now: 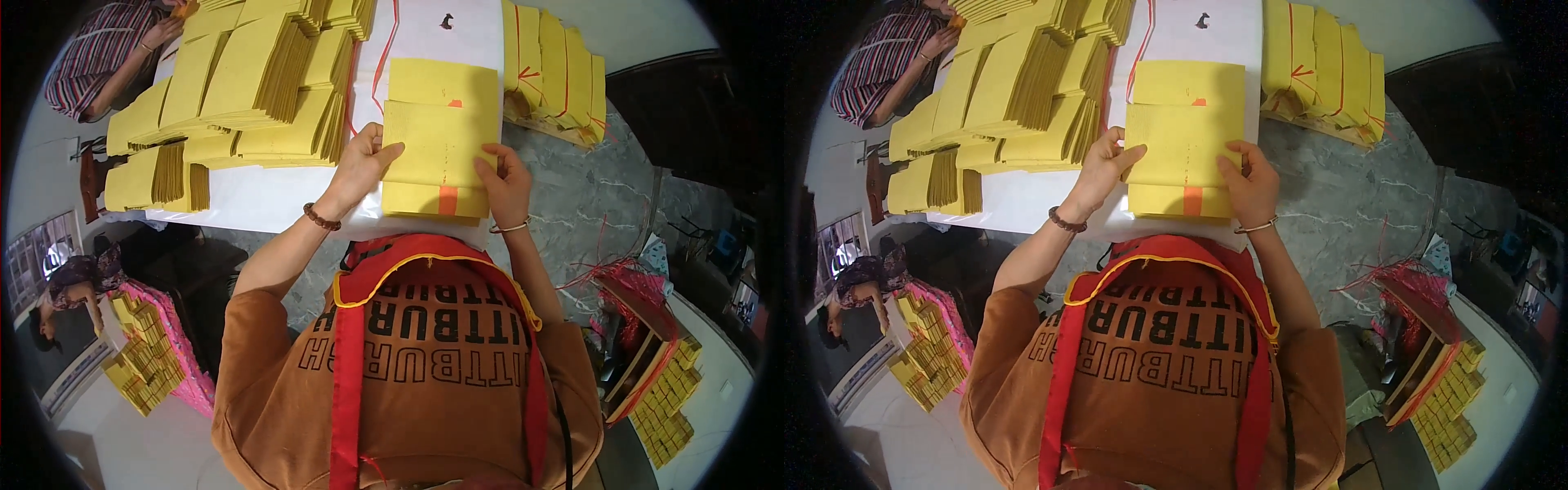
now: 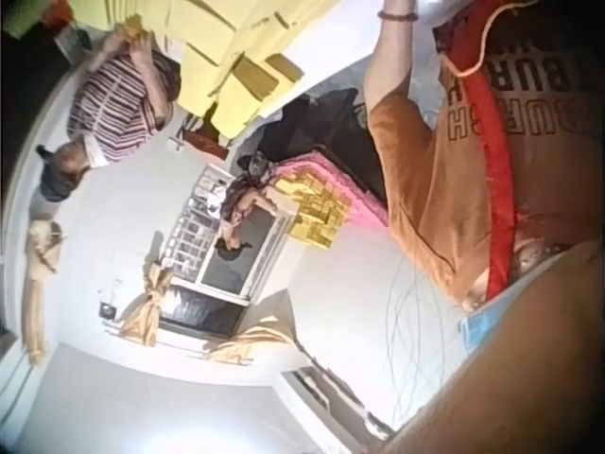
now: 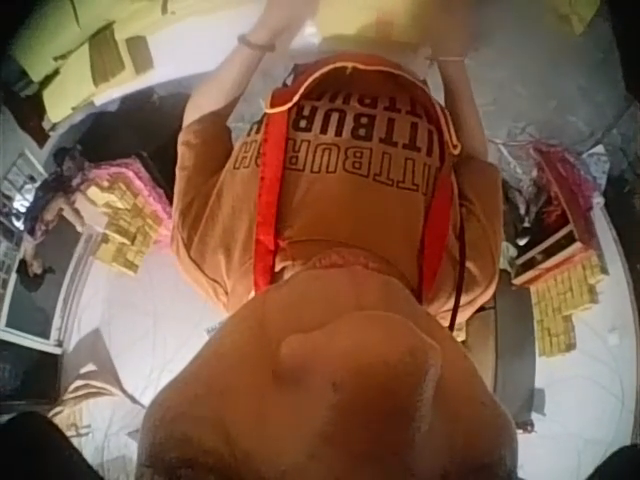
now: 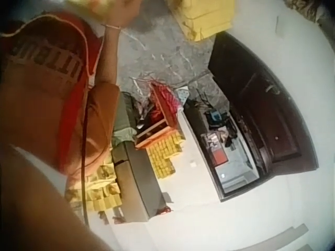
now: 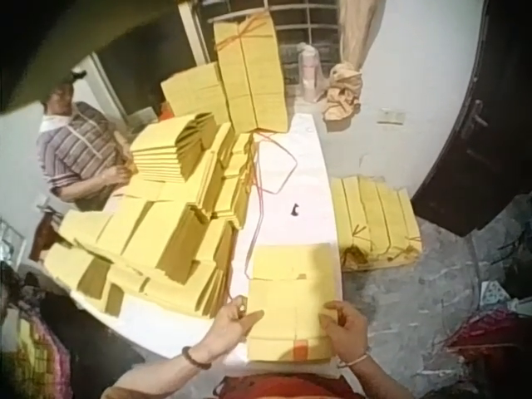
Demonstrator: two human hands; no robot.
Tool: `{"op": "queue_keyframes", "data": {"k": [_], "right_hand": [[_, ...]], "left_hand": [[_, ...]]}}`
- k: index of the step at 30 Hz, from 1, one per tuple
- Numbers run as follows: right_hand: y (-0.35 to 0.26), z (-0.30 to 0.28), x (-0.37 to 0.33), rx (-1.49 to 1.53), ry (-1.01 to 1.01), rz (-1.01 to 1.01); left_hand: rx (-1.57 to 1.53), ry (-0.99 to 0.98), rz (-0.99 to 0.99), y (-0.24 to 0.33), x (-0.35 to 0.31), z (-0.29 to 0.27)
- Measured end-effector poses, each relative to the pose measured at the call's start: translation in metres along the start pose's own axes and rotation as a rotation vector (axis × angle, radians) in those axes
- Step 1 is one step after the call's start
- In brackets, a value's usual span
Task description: Folding and bundling yellow joss paper.
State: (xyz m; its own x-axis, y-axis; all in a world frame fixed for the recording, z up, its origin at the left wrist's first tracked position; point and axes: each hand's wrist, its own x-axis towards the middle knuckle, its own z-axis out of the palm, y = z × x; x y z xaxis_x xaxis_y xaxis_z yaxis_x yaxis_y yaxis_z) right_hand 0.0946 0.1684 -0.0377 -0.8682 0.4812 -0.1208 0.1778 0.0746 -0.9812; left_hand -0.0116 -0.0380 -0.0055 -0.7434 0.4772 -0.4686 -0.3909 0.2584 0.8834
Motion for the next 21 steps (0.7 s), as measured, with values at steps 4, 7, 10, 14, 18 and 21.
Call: {"op": "queue_keyframes", "data": {"k": [4,7,10,14,18,21], "right_hand": [[0.000,0.003,-0.001,0.032,0.037,-0.033],[0.004,0.003,-0.001,0.014,0.020,-0.015],[0.005,0.004,-0.001,0.085,0.034,-0.024],[0.005,0.007,-0.001,0.025,0.058,-0.060],[0.007,0.001,-0.003,-0.096,0.025,0.015],[-0.026,0.000,-0.015,-0.475,0.028,-0.111]], "left_hand": [[-0.032,0.051,0.037,0.008,-0.008,0.006],[0.110,0.169,0.101,0.016,-0.015,0.010],[0.916,0.499,0.806,0.031,-0.018,0.023],[1.106,0.208,0.912,0.025,-0.004,0.048],[1.295,0.108,0.872,0.003,0.011,0.053],[1.330,0.100,0.844,0.002,0.009,0.052]]}}
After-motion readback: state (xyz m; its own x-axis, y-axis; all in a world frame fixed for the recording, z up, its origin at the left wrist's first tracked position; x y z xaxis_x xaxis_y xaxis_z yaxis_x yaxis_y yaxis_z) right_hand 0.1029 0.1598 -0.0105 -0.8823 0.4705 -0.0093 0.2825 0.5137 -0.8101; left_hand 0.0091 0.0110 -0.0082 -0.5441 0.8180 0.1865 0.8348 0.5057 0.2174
